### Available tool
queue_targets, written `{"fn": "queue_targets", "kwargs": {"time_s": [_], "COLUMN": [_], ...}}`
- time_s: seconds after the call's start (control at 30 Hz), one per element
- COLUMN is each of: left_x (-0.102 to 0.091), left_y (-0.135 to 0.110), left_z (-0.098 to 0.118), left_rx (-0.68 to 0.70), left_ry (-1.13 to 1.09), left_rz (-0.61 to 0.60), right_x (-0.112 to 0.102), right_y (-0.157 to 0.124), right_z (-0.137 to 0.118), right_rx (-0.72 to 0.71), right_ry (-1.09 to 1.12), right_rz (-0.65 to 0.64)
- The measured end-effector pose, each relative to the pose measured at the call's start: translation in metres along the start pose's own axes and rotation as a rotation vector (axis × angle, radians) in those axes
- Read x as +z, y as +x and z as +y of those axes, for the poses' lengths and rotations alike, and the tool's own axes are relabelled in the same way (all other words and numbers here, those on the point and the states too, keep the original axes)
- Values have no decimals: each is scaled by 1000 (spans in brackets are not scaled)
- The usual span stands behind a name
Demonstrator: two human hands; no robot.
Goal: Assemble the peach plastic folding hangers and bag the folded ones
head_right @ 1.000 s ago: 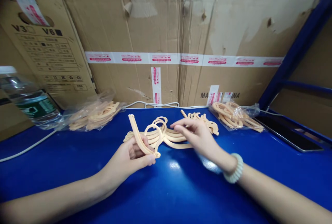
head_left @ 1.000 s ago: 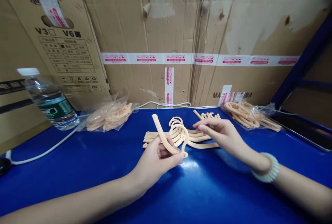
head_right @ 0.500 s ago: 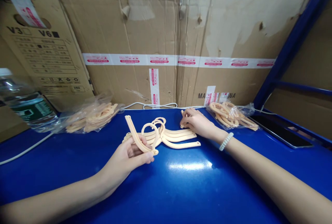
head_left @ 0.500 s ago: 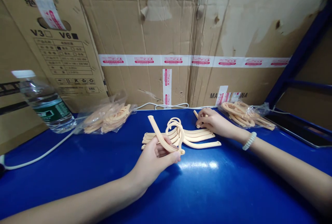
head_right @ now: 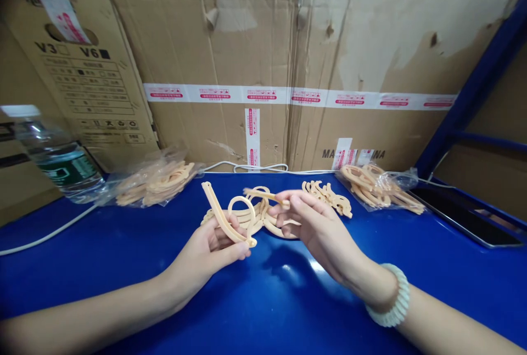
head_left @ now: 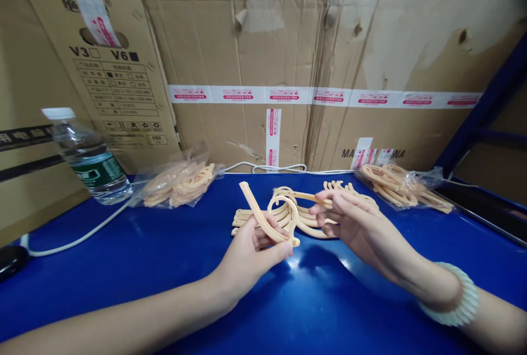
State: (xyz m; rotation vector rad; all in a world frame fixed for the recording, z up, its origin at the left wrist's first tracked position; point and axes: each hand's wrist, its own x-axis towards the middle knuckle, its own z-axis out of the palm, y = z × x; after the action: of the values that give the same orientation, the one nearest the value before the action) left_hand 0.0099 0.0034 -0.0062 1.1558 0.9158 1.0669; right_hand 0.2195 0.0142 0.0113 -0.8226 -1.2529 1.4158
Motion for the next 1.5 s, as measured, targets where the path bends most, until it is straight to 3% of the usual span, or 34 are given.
{"fn": "queue_targets", "kwargs": {"time_s": [0.3,0.7,1.1,1.5], "left_x": [-2,-2,2,1], "left_y": [0,-1,-4,-4], "left_z": [-1,-5,-2,-5], "left_rx": [21,113,89,22], "left_ry": [66,102,136,124], "left_rz": [-39,-163,-179,-62], "right_x": [9,15,13,22], "right_y": [-6,-11,-10,-15], "right_z": [18,21,21,23], "right_rx": [176,161,101,42], "right_ry": [227,-32,-104,-192], "right_rz": [8,-137,-190,-116]}}
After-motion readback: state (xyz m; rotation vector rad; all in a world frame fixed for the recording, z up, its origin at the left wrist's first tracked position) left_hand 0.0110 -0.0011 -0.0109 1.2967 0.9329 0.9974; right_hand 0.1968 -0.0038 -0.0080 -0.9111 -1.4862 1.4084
